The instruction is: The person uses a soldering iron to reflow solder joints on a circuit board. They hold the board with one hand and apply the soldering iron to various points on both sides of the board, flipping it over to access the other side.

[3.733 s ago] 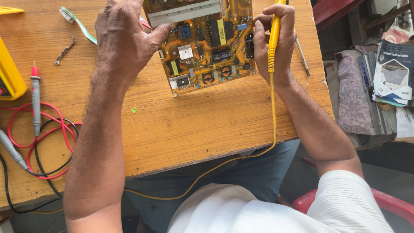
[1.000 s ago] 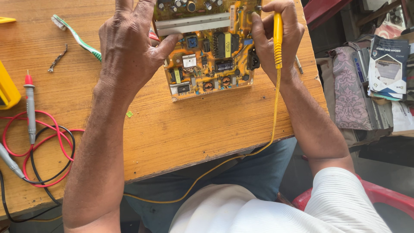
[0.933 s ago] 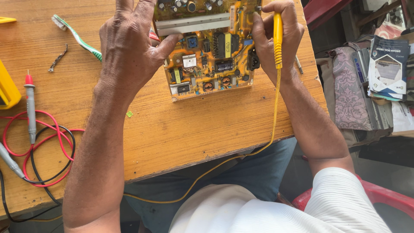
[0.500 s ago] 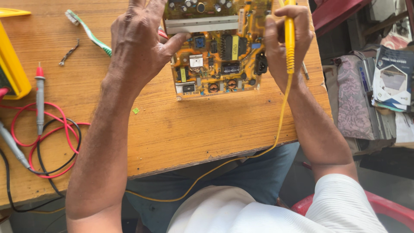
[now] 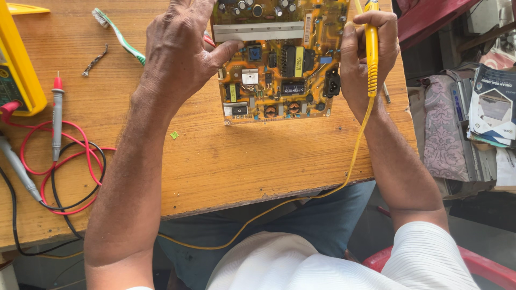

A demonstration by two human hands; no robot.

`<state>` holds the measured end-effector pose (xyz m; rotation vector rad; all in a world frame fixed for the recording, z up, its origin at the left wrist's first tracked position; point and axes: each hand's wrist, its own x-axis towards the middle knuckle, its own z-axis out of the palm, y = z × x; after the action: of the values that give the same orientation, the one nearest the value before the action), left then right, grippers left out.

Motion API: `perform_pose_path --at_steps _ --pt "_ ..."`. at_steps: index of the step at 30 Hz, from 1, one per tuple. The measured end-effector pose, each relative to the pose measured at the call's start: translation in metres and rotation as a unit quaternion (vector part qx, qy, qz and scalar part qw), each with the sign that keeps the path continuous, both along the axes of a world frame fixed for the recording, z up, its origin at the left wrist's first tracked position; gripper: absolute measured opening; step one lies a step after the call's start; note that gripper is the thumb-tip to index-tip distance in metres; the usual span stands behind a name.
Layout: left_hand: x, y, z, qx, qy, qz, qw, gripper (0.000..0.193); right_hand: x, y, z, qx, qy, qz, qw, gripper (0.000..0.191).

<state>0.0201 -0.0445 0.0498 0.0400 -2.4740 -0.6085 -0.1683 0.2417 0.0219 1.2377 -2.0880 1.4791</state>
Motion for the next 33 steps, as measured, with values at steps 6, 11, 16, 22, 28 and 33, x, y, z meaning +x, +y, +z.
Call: perform_pose_path --at_steps 6,11,16,22,28,33 --pt "-0.002 -0.010 -0.004 -0.032 -0.039 0.004 0.999 0.060 0.000 -0.007 -0.008 0.044 0.011 -0.002 0.999 0.017" --pt "-0.006 -0.016 -0.010 0.000 -0.058 -0.003 0.998 0.055 0.000 -0.013 -0.014 0.095 0.051 0.013 0.994 0.020" --pt "-0.007 -0.017 -0.011 0.035 -0.083 0.005 0.996 0.052 -0.004 -0.014 -0.016 0.110 0.060 0.026 0.992 0.020" --pt "-0.006 -0.016 -0.007 0.032 -0.093 0.016 0.995 0.050 -0.005 -0.013 -0.019 0.108 0.058 0.036 0.992 0.020" --pt "-0.004 -0.009 -0.005 0.025 -0.061 0.014 0.998 0.055 -0.005 -0.010 -0.017 0.088 0.028 0.027 0.995 0.019" --pt "-0.003 -0.010 -0.006 -0.006 -0.061 0.031 0.998 0.053 -0.005 -0.008 -0.015 0.086 0.022 0.026 0.996 0.019"
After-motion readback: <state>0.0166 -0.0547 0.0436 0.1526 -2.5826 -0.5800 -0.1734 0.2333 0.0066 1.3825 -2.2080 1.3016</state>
